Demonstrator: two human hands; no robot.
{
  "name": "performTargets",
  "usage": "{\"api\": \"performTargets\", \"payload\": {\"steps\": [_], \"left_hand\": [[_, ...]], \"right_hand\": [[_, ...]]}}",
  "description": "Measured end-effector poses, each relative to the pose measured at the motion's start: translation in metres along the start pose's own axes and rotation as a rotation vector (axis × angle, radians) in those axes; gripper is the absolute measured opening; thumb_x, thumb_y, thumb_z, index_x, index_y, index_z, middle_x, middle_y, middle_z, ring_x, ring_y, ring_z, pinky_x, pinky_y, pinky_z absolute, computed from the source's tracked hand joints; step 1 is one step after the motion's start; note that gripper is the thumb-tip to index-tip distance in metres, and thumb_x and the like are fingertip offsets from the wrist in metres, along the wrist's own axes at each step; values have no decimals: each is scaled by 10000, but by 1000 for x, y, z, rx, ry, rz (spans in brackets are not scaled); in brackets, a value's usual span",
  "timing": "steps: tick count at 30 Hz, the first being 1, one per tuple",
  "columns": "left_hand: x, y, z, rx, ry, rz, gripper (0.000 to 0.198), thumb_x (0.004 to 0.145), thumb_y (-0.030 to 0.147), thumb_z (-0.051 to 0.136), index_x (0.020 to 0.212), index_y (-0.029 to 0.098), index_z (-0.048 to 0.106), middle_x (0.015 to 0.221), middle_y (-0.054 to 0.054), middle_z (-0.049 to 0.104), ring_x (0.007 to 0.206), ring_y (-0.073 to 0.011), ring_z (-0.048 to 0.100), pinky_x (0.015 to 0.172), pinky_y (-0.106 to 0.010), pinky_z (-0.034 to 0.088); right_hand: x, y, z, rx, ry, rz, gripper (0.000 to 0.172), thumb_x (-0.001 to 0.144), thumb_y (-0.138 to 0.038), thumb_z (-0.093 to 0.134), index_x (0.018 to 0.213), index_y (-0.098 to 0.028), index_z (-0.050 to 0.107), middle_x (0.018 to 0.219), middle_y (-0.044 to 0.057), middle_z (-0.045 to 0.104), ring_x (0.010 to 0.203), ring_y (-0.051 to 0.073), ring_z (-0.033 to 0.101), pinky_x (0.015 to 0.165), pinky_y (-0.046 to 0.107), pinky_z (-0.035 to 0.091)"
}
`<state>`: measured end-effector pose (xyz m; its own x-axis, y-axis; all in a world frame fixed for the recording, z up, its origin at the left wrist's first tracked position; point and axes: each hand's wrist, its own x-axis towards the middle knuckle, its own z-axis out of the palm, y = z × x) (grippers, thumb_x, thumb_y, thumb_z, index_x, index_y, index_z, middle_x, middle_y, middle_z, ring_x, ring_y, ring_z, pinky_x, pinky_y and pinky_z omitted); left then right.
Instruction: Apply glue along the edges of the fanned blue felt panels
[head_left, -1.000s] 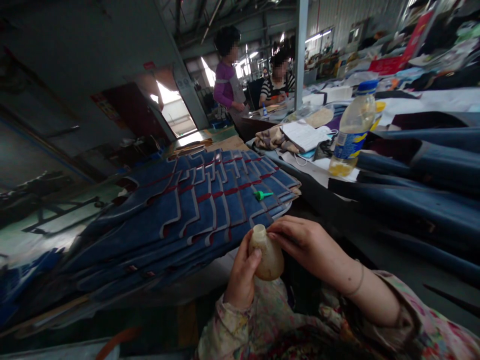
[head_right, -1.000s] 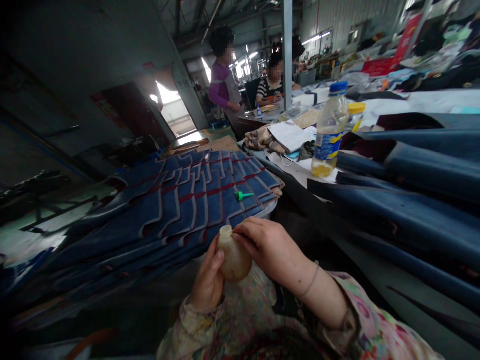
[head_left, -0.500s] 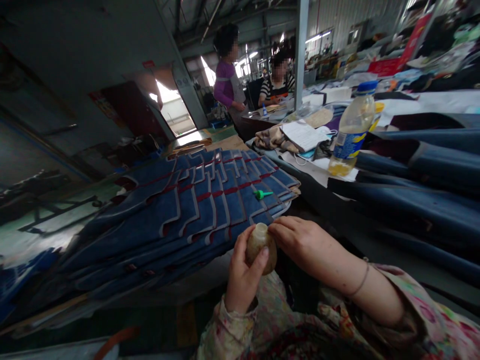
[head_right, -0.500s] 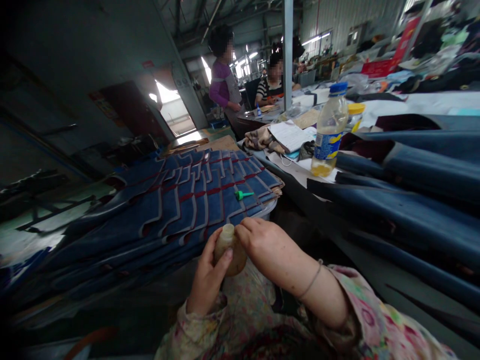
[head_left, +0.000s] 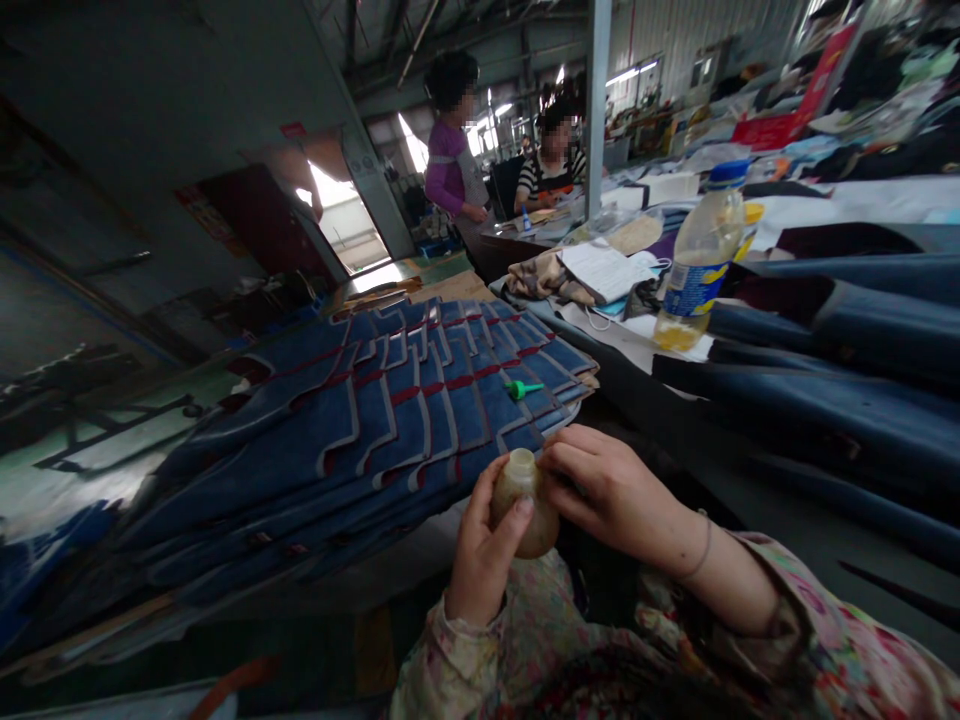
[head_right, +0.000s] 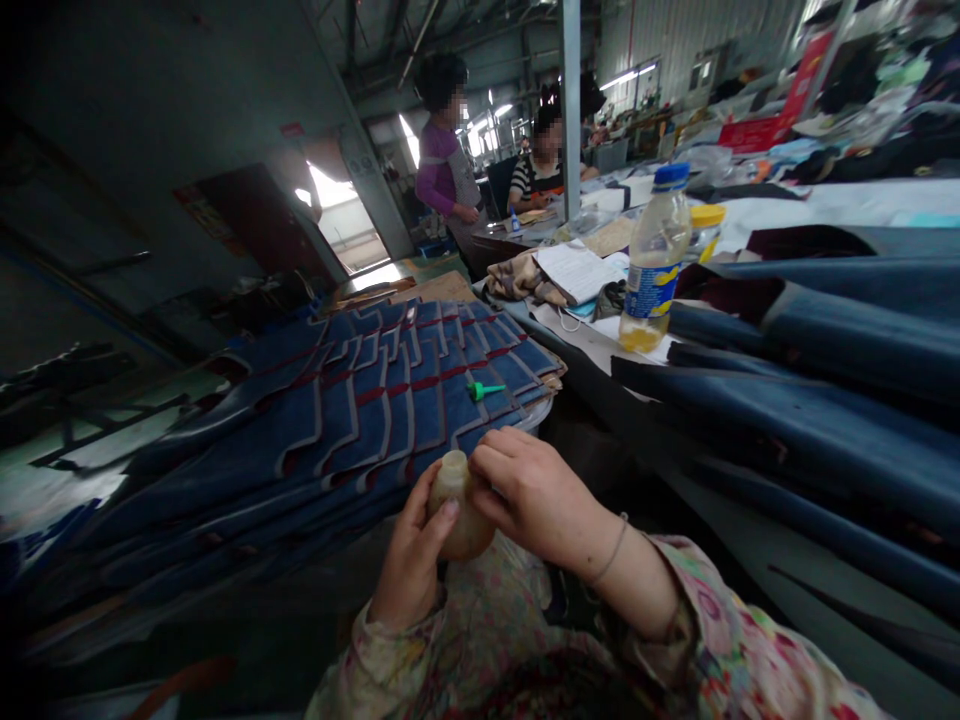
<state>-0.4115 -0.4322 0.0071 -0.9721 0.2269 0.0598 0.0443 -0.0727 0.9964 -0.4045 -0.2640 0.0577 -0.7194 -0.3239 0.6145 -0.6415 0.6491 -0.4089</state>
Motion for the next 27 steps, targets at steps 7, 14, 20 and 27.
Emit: {"api": "performTargets", "payload": {"steps": [7, 14, 20, 27], "left_hand": [[2, -2, 10, -351, -18, -110, 455, 742, 381, 644, 1157, 208, 576, 1172, -59, 613, 1129, -257, 523, 978, -352, 392], [3, -3, 11, -456, -31, -145, 472, 716, 412, 648, 1134, 197, 603, 1171, -66, 616, 1154, -275, 503, 994, -365, 376], [4, -11, 9, -504, -69, -159, 472, 750, 433, 594, 1159, 197, 587, 1142, -69, 627, 1157, -285, 496, 982, -390, 389], [3, -8, 6, -393, -54, -114, 495, 743, 428, 610, 1177, 194, 566, 1203, -71, 594, 1161, -273, 493, 988, -374, 379]], "right_hand": [[-3, 6, 7, 389, 122, 186, 85, 768, -79, 496, 752, -155, 531, 741, 34, 573, 699, 127, 526, 650, 245, 435], [-4, 9, 13, 609, 152, 335, 87, 789, -194, 529, 714, -158, 554, 711, 21, 571, 680, 123, 525, 633, 246, 439], [-2, 12, 14, 734, 129, 373, 146, 809, -267, 552, 724, -151, 577, 736, 26, 569, 711, 125, 535, 662, 249, 445], [-5, 12, 10, 642, 73, 277, 191, 877, -277, 476, 807, -159, 609, 817, 54, 586, 803, 151, 552, 736, 280, 451]]}}
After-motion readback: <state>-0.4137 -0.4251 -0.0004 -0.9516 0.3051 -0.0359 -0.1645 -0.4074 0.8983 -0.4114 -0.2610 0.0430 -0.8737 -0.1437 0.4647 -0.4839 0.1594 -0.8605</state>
